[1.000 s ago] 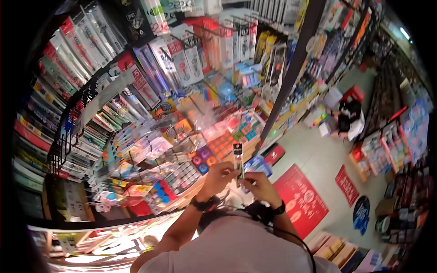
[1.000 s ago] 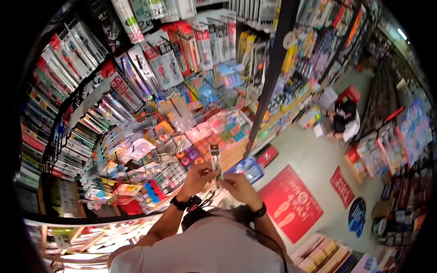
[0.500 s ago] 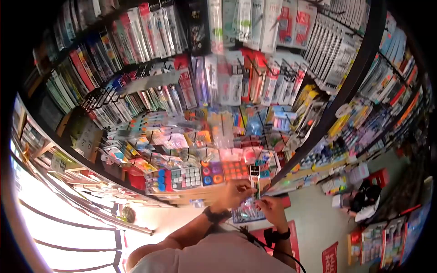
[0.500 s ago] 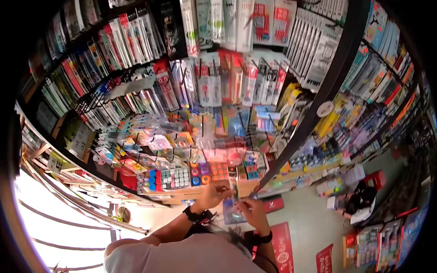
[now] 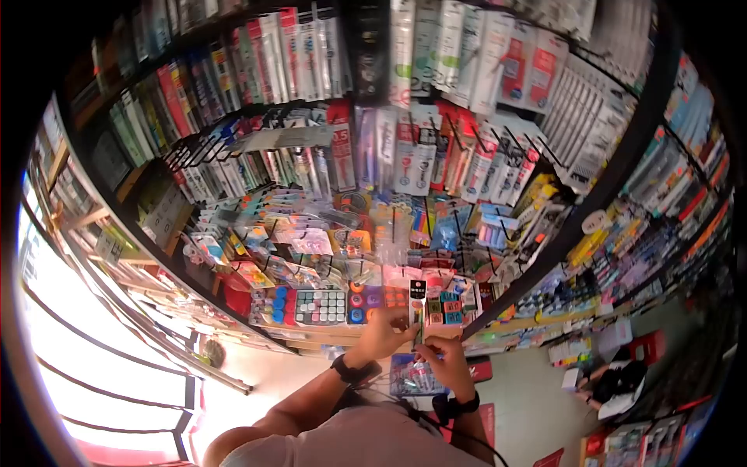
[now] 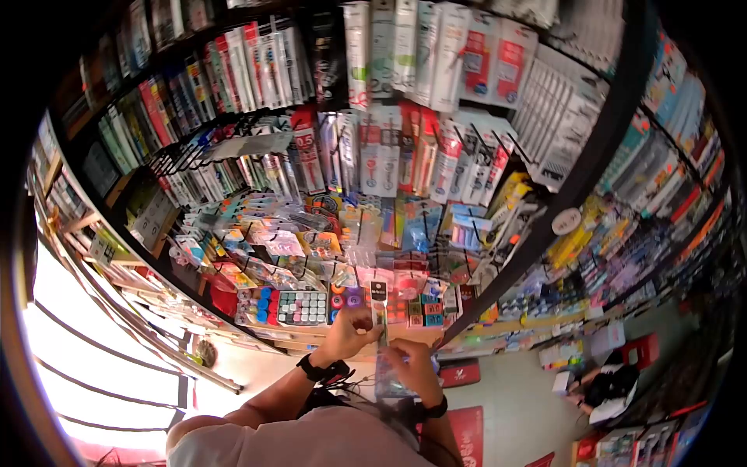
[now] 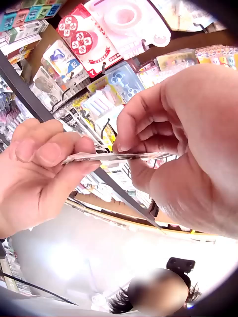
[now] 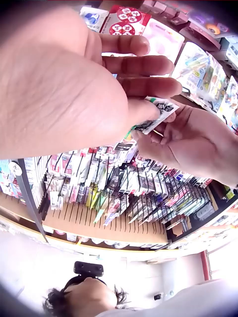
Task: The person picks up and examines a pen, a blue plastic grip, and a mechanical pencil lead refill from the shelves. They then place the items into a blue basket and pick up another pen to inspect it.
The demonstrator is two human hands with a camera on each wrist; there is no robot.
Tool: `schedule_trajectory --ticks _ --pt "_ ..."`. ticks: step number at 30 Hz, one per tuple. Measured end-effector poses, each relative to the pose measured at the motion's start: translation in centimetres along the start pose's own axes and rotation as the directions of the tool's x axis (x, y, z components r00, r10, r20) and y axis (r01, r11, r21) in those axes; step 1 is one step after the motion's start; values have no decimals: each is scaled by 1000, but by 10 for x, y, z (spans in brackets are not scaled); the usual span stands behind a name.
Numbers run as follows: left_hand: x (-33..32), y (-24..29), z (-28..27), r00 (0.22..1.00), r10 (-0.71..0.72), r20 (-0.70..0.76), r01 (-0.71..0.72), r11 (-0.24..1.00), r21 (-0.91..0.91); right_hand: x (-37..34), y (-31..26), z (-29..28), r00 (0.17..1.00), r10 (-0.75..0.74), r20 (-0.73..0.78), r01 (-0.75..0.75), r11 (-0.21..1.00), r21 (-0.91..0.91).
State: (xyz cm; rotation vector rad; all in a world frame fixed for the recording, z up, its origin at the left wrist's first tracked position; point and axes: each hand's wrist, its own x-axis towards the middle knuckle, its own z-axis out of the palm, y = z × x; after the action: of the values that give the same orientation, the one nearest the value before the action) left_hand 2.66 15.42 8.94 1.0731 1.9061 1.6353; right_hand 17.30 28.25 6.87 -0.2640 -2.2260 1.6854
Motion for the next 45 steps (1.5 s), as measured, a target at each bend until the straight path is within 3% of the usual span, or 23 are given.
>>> schedule_trajectory --ticks 3,5,7,10,17,21,25,27,31,32,37,45 --pt "2 5 -9 999 -26 31 27 999 -40 1 -2 4 994 111 -3 -111 991 69" --pt "4 12 -18 998 23 52 -24 1000 2 4 -2 5 994 106 -8 -106 992 62" --pt "3 14 -22 997 31 65 -17 977 -211 8 -7 9 994 109 -22 -108 992 60" --pt "4 5 -29 995 20 94 -2 981 -195 9 -11 15 989 141 -50 -136 987 90" --pt "-5 -16 -35 997 35 67 -25 991 -134 4 -6 24 992 118 -44 -118 993 -4" --pt "-3 -18 -36 988 124 92 -94 954 -283 6 -4 26 994 88 -61 -90 996 -22" --pt "-5 -2 -37 993 97 72 -71 952 -298 7 -15 25 993 91 -79 -92 996 -16" --pt "-5 3 -39 997 51 65 -27 941 -337 7 -16 25 998 13 -55 -15 999 -32" --pt "-1 -7 -38 990 137 42 -128 977 -169 7 -27 28 998 -30 -60 20 986 -168" --pt "-1 -6 -36 996 77 55 -61 967 -246 7 -35 27 997 -53 -60 41 983 -181" --pt "1 0 -33 993 104 54 -89 969 -229 4 -46 29 995 3 -99 -10 998 -68" --pt "0 17 -30 986 52 159 -3 957 -291 -9 -36 30 987 -8 -159 7 1000 -8"
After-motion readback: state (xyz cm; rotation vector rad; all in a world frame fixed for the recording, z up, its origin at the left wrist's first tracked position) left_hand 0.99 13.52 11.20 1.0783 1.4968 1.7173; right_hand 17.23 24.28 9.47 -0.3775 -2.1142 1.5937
